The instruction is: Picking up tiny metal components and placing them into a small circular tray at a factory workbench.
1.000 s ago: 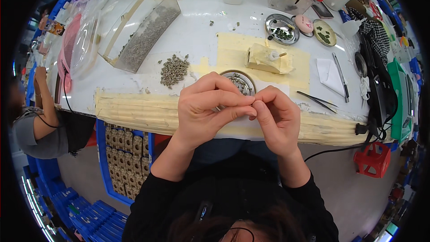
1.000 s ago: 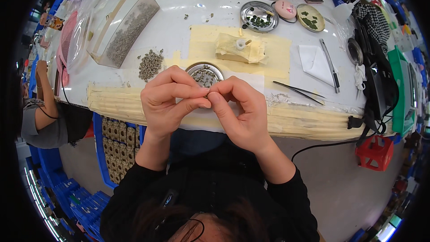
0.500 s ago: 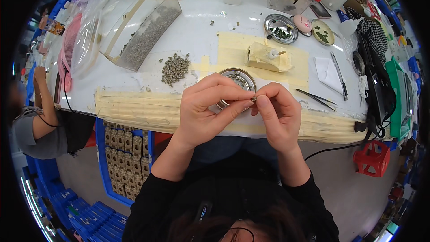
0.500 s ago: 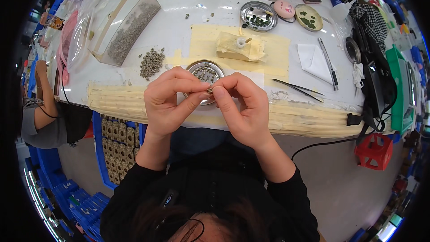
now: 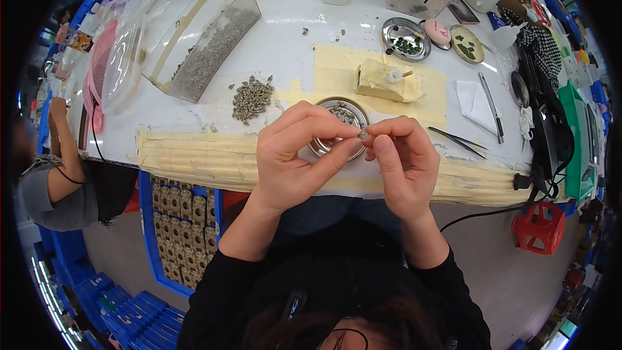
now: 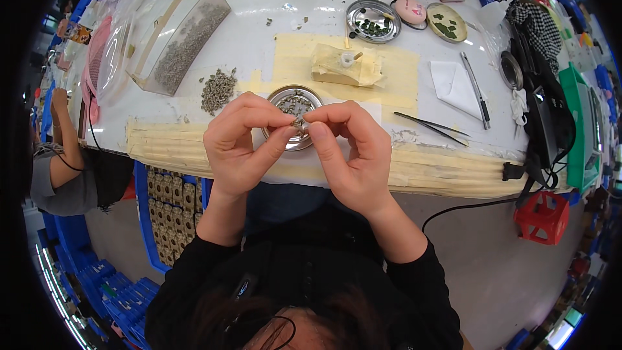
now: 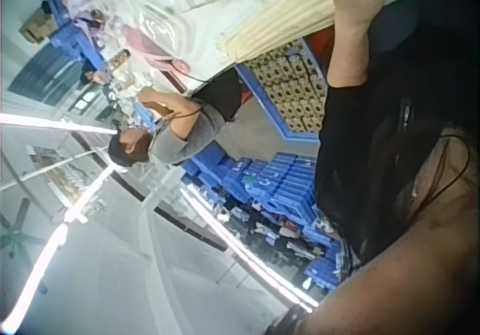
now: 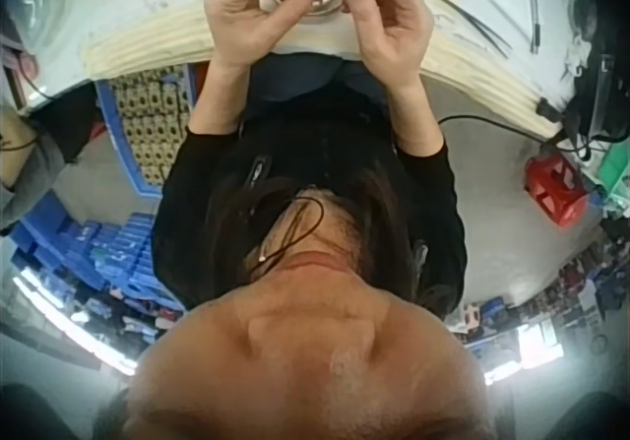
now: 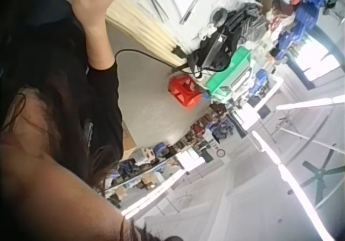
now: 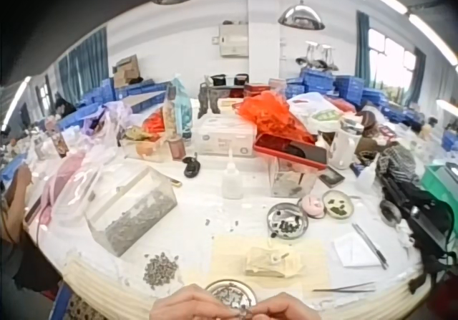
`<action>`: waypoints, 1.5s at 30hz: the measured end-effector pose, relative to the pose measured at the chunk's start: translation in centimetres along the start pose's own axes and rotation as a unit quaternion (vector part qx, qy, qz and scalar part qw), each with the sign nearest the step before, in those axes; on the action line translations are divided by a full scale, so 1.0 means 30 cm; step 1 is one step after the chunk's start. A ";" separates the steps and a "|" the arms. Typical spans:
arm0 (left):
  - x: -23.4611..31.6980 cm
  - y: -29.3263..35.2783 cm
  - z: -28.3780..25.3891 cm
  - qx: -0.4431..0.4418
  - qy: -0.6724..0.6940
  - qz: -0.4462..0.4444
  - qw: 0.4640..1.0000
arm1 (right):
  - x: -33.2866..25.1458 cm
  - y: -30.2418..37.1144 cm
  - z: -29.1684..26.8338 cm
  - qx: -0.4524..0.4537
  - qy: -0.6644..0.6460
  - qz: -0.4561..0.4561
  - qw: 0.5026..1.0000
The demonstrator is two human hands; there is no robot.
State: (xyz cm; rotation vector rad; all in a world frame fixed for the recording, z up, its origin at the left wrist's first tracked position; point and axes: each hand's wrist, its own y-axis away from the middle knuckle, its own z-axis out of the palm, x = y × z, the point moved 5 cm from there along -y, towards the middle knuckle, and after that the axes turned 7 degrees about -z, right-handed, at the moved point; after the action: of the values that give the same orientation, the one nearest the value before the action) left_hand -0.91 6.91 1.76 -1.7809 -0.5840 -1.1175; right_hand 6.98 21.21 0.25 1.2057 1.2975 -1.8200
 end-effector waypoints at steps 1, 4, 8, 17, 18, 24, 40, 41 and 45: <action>0.000 0.001 -0.003 0.007 -0.005 0.001 1.000 | 0.000 0.000 -0.001 -0.005 0.008 -0.005 1.000; -0.002 0.001 -0.003 0.008 -0.009 0.001 1.000 | 0.001 0.000 -0.005 -0.018 0.025 -0.014 0.999; -0.004 0.002 -0.002 0.010 -0.011 0.005 1.000 | 0.005 0.001 -0.004 -0.011 0.023 -0.008 1.000; 0.001 -0.003 -0.002 0.028 -0.039 0.009 0.999 | -0.133 -0.113 -0.120 0.085 0.355 -0.191 0.911; 0.000 -0.001 -0.004 0.030 -0.040 0.006 0.999 | -0.142 -0.135 -0.126 0.093 0.409 -0.206 0.884; 0.005 -0.007 0.006 0.031 -0.055 0.011 0.998 | -0.096 -0.193 -0.120 0.040 0.465 -0.197 0.862; 0.004 -0.005 0.004 0.030 -0.050 0.008 0.998 | -0.079 -0.091 -0.053 0.027 0.081 -0.161 0.983; 0.003 -0.004 0.005 0.030 -0.049 0.006 0.998 | -0.065 -0.084 -0.036 0.019 0.046 -0.143 0.988; 0.002 -0.005 0.004 0.028 -0.047 0.002 0.998 | -0.042 -0.069 -0.024 -0.006 0.052 -0.155 0.987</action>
State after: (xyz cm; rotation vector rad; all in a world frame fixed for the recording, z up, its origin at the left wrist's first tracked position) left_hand -0.94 7.08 1.85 -1.7925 -0.6621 -1.0086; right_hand 5.97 22.55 2.16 1.1555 1.6278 -1.9800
